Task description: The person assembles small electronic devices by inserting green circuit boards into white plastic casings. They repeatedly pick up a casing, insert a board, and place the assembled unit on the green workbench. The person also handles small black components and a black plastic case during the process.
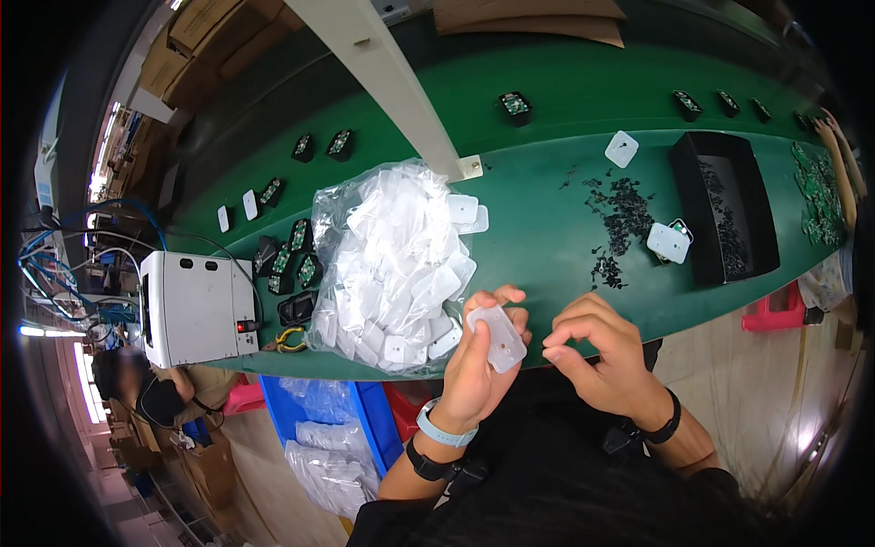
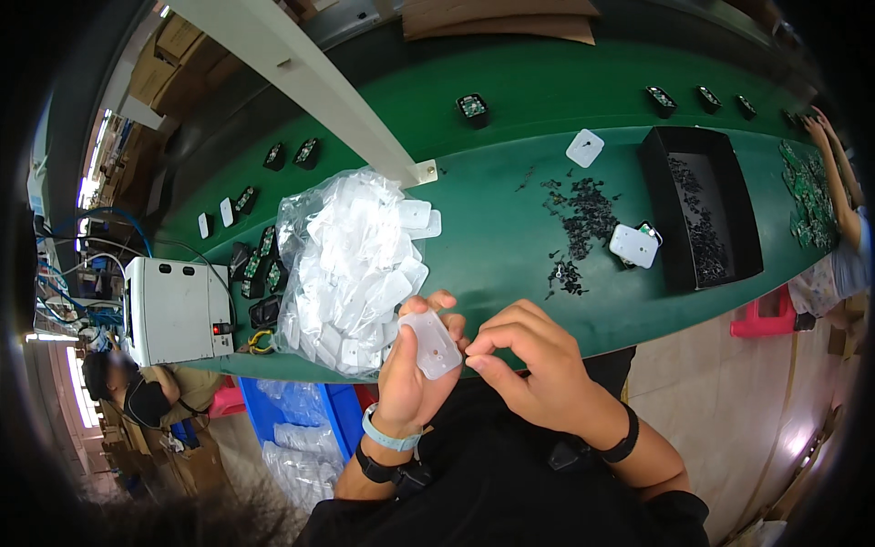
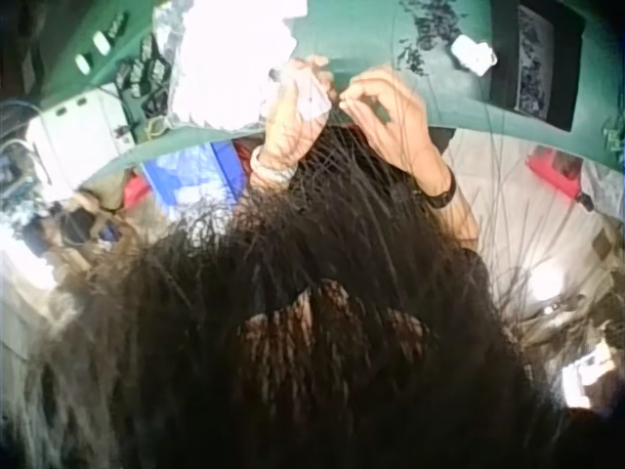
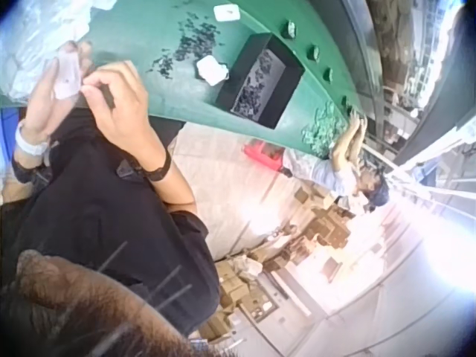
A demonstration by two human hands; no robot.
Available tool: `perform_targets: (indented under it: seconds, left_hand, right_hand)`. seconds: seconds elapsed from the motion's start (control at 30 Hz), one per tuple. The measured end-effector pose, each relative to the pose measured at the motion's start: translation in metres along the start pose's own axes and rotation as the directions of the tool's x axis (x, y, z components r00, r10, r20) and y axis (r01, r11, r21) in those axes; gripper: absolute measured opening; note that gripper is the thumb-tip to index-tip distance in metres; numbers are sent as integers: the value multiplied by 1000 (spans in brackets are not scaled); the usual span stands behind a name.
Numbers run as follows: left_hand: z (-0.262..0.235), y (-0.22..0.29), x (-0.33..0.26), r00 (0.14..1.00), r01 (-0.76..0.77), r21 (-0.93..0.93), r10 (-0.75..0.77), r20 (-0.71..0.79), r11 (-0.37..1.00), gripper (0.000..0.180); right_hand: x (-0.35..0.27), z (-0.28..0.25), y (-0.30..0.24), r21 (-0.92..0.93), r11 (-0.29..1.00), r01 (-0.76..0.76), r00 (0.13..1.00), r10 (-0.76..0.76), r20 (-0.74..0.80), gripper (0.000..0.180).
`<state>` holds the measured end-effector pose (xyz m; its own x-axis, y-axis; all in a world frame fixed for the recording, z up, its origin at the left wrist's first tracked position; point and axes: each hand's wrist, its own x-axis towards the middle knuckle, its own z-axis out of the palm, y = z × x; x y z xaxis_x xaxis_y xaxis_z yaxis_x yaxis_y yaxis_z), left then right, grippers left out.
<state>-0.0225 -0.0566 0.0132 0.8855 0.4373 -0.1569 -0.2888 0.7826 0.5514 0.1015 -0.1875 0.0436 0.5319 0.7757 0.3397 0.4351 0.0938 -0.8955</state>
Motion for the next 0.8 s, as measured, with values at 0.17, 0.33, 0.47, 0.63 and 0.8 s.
perform_targets:
  seconds: [0.17,0.33,0.47,0.63,0.8]
  left_hand:
    - [0,-1,-2,984,-66,257,105,-141,964,29]
    - [7,1,-6,959,-79,455,192,-209,887,35]
    - [16,-1,-6,964,-86,404,179,-197,910,29]
    - [17,-5,-6,978,-89,405,156,-136,910,30]
    - [25,-6,-5,984,-54,434,121,-127,899,36]
  right_hand:
    - [-11,9,6,2,999,-42,999,42,-3,22]
    - [-9,13,9,-84,996,33,997,-39,-64,23]
    - [-1,14,8,-174,982,69,989,-91,-118,22]
    - [-2,15,8,-213,977,23,981,-62,-182,20]
    - [0,16,10,-264,965,8,969,-73,-238,20]
